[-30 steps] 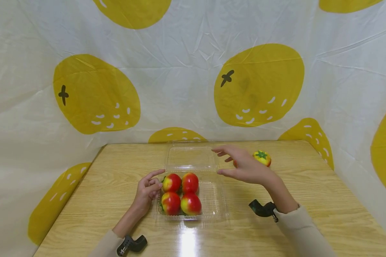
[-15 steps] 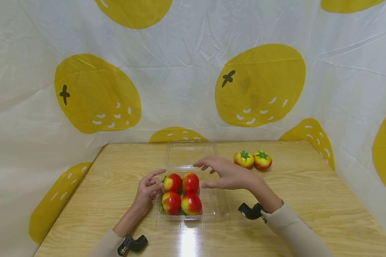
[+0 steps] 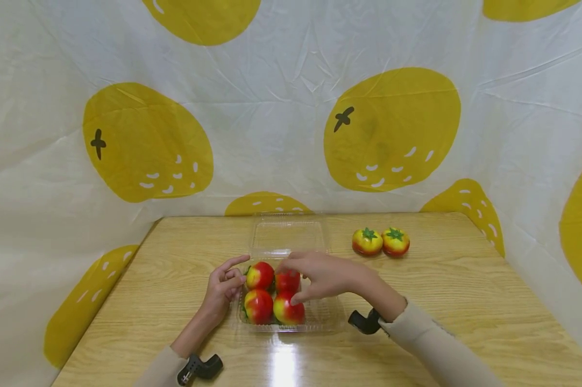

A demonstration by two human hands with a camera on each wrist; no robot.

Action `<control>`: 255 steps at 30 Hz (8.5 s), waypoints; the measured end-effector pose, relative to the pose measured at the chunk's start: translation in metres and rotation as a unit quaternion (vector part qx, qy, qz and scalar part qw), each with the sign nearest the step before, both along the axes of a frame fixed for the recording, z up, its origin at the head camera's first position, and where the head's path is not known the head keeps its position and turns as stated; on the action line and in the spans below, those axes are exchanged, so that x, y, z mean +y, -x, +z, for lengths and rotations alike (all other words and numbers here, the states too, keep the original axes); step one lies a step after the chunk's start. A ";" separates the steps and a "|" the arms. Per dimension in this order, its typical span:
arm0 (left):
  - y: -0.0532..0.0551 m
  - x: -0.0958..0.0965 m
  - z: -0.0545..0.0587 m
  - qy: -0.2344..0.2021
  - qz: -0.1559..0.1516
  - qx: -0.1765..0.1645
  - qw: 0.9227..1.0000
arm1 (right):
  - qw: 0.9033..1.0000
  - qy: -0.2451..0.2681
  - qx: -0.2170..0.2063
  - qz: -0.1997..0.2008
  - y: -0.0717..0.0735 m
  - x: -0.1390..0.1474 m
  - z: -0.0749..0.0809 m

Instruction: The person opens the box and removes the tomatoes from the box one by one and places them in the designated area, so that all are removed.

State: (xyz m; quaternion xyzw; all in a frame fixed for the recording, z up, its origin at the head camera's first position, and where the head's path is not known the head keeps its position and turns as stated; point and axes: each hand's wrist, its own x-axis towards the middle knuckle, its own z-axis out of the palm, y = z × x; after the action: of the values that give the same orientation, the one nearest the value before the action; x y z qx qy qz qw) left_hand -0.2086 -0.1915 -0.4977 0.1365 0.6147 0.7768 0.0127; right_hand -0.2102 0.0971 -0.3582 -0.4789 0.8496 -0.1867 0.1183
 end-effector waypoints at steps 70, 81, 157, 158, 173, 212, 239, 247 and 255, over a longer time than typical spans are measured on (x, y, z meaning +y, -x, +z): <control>0.002 -0.001 -0.001 0.004 -0.001 0.011 1.000 | 0.998 -0.054 0.002 0.028 -0.003 -0.012 -0.011; 0.001 -0.001 0.000 0.004 -0.001 0.007 1.000 | 0.999 -0.043 0.002 0.017 -0.004 -0.009 -0.006; 0.000 -0.001 -0.001 0.001 0.005 -0.001 1.000 | 0.964 0.238 -0.059 -0.105 -0.011 0.091 0.008; 0.000 -0.001 -0.002 0.001 0.004 0.000 1.000 | 0.964 0.238 -0.057 -0.108 -0.011 0.093 0.008; 0.000 -0.001 -0.002 -0.002 0.001 0.000 1.000 | 0.954 0.268 -0.071 -0.114 -0.004 0.107 0.005; 0.001 0.000 -0.002 0.004 0.000 0.005 1.000 | 0.948 0.290 -0.053 -0.116 0.000 0.130 0.009; 0.001 0.000 0.000 -0.002 -0.004 0.010 1.000 | 0.942 0.301 -0.062 -0.137 0.002 0.141 0.012; 0.001 0.000 -0.001 -0.001 -0.004 0.005 1.000 | 0.943 0.295 -0.048 -0.148 0.003 0.146 0.012; 0.001 0.000 -0.002 0.005 -0.004 0.014 1.000 | 0.943 0.300 -0.036 -0.142 0.004 0.150 0.011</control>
State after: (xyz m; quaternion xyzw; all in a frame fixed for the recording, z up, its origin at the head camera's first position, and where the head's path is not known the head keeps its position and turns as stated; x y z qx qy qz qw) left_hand -0.2093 -0.1920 -0.4994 0.1493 0.6182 0.7716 0.0080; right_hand -0.2139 0.2472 -0.3474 -0.3594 0.8089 -0.4644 -0.0282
